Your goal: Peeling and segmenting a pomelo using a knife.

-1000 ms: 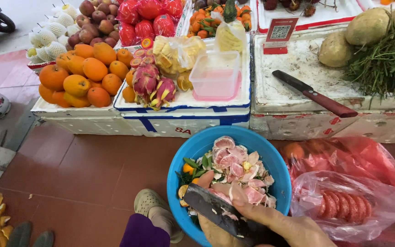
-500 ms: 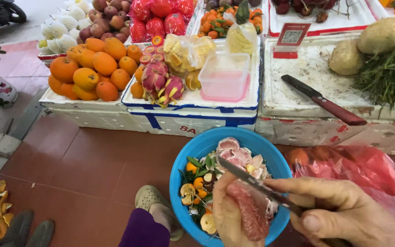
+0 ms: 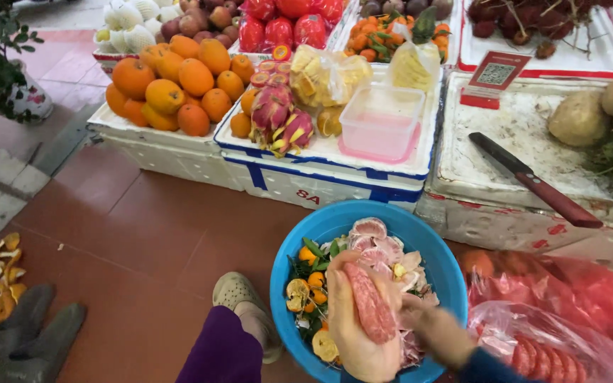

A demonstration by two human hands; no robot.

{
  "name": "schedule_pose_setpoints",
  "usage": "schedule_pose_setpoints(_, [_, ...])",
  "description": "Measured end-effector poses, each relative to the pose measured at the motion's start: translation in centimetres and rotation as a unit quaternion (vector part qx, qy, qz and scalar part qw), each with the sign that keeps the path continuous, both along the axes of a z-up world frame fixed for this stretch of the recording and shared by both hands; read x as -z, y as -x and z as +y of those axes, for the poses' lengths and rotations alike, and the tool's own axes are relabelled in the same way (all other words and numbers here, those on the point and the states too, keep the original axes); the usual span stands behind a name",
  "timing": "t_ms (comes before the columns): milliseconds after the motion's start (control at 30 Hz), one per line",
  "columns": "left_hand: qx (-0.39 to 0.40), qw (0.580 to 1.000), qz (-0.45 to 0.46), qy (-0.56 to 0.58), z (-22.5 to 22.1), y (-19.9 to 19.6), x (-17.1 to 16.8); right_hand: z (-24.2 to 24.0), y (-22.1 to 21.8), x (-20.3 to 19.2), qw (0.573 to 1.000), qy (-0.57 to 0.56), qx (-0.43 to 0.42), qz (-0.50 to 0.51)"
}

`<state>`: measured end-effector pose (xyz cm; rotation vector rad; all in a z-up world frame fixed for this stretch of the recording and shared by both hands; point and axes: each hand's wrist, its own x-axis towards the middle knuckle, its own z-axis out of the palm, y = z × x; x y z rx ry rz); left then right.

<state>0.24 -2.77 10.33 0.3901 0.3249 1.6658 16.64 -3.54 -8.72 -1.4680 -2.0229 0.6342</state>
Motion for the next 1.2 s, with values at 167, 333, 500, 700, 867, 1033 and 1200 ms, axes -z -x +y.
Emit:
schedule_pose_setpoints(167, [-0.021, 0.998, 0.019, 0.06, 1.0, 0.8, 1.3, -0.9, 3.6, 4.4, 0.94, 0.294, 0.04, -0.166])
schedule_pose_setpoints(333, [-0.074, 0.987, 0.046, 0.134, 2.2, 2.2, 2.5, 2.7, 1.6, -5.9, 0.99, -0.125, 0.061, 0.003])
schedule_pose_setpoints(500, [-0.102, 0.98, 0.076, 0.156, 3.3, 3.0, 3.9, 4.5, 2.3, -9.5, 0.988, -0.121, 0.05, 0.082])
schedule_pose_setpoints(700, [-0.111, 0.962, 0.138, 0.208, 4.0, 2.2, 6.8, 6.1, -3.4, 2.5, 0.992, 0.048, 0.12, -0.001])
schedule_pose_setpoints(867, [-0.09, 0.958, 0.181, 0.202, 4.4, 0.6, 9.2, 6.1, -4.1, -2.3, 0.881, 0.205, 0.138, 0.403])
schedule_pose_setpoints(1033, [-0.091, 0.943, 0.198, 0.253, 3.3, 0.4, 8.9, 3.8, -3.0, -7.9, 0.683, 0.37, 0.09, 0.624])
schedule_pose_setpoints(1200, [-0.064, 0.952, 0.173, 0.246, 2.2, 1.3, 10.5, 2.5, -1.7, 5.4, 0.891, 0.276, 0.083, 0.352])
